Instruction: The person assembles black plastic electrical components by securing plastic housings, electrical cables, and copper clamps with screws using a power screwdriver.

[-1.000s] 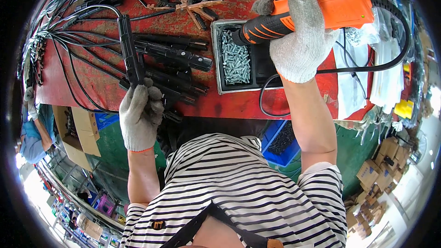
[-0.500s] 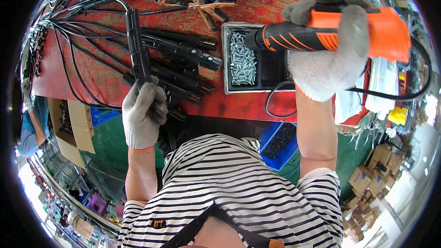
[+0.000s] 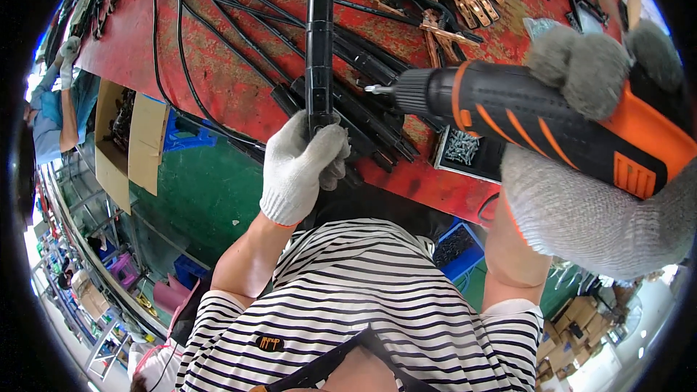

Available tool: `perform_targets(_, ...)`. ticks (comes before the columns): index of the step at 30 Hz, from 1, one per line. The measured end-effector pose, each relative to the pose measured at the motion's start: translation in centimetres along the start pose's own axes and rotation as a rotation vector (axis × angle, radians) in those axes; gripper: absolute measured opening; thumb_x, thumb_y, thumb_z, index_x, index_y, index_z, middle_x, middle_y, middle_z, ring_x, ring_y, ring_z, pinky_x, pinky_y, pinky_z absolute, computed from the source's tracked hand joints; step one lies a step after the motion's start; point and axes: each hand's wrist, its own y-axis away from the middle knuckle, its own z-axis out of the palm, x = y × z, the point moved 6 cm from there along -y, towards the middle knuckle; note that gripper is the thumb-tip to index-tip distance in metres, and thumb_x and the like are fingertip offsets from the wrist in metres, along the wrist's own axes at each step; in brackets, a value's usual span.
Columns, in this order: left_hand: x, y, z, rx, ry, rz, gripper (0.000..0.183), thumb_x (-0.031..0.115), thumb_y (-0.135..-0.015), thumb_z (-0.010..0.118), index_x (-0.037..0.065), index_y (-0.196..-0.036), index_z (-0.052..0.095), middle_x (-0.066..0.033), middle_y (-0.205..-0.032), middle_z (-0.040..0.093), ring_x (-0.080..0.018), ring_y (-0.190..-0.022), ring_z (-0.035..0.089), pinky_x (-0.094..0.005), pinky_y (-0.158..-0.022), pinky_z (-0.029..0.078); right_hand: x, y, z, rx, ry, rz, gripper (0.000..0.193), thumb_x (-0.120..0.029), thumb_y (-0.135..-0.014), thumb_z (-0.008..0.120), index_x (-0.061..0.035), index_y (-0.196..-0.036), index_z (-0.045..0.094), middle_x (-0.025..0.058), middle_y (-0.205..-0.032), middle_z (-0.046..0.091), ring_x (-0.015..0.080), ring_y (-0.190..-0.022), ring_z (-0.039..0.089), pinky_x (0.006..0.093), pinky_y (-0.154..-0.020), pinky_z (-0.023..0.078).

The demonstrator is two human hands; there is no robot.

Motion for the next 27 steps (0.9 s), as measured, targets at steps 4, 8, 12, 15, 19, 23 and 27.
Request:
perform_targets(4,0.0,0.0,-0.6,0.002,-0.024,-0.005,0.026,0.022,-0.095,0.072,-0.001,-0.104,0.063,-0.0039,-0.079,0.066,-0.0081,-0.059,0.059,-0.0227,-0.050,0.045,2.0,1.8,5.1,-0.073,-0.023,0.022,0.055,-0.049,-0.092,0.065,-0.0028,-0.121,0.061,0.0133,-0.104,0.066,0.0264,-0.076,0.062,0.0472,-0.083,0.051)
perform_targets(8,0.0,0.0,-0.9,-0.012,-0.015,-0.002,0.027,0.021,-0.094,0.073,-0.001,-0.105,0.064,-0.0027,-0.078,0.065,-0.0069,-0.059,0.059,-0.0230,-0.050,0.046,2.8,3.0,7.4,-0.136,-0.039,0.046,0.054,-0.049,-0.092,0.066,-0.0034,-0.122,0.061,0.0134,-0.106,0.066,0.0260,-0.077,0.062,0.0468,-0.083,0.051)
perform_targets(12,-0.1,0.0,-1.0,-0.035,0.004,0.011,0.026,0.021,-0.095,0.074,-0.002,-0.104,0.064,-0.0028,-0.078,0.066,-0.0069,-0.060,0.058,-0.0235,-0.051,0.046,4.5,3.8,10.2,-0.186,-0.059,0.068,0.054,-0.049,-0.092,0.066,-0.0040,-0.122,0.062,0.0134,-0.108,0.067,0.0257,-0.077,0.062,0.0464,-0.083,0.051)
perform_targets(15,-0.1,0.0,-1.1,-0.040,-0.001,0.020,0.026,0.021,-0.094,0.074,-0.002,-0.103,0.064,-0.0031,-0.078,0.066,-0.0071,-0.060,0.059,-0.0241,-0.052,0.047,3.7,4.0,9.9,-0.224,-0.080,0.086,0.053,-0.048,-0.092,0.067,-0.0045,-0.122,0.062,0.0135,-0.109,0.067,0.0254,-0.078,0.062,0.0460,-0.083,0.051)
perform_targets(19,-0.1,0.0,-1.2,-0.045,-0.004,0.036,0.025,0.021,-0.094,0.074,-0.001,-0.101,0.063,-0.0039,-0.078,0.066,-0.0077,-0.059,0.059,-0.0235,-0.051,0.045,4.6,4.3,10.7,-0.271,-0.112,0.108,0.053,-0.048,-0.092,0.068,-0.0051,-0.123,0.062,0.0136,-0.111,0.068,0.0251,-0.078,0.062,0.0456,-0.082,0.051)
perform_targets(23,-0.3,0.1,-1.1,-0.064,0.029,0.008,0.024,0.022,-0.094,0.073,0.001,-0.100,0.063,-0.0036,-0.078,0.065,-0.0080,-0.058,0.058,-0.0227,-0.049,0.043,4.8,4.6,11.2,-0.316,-0.146,0.129,0.053,-0.047,-0.092,0.069,-0.0057,-0.124,0.062,0.0137,-0.113,0.068,0.0248,-0.079,0.062,0.0451,-0.082,0.051)
perform_targets(27,0.0,0.2,-1.1,-0.065,0.016,-0.023,0.024,0.021,-0.094,0.074,0.000,-0.099,0.064,-0.0028,-0.076,0.066,-0.0075,-0.058,0.058,-0.0245,-0.052,0.047,5.0,4.7,11.6,-0.358,-0.181,0.147,0.052,-0.047,-0.092,0.070,-0.0063,-0.124,0.063,0.0138,-0.114,0.069,0.0244,-0.079,0.062,0.0447,-0.082,0.051)
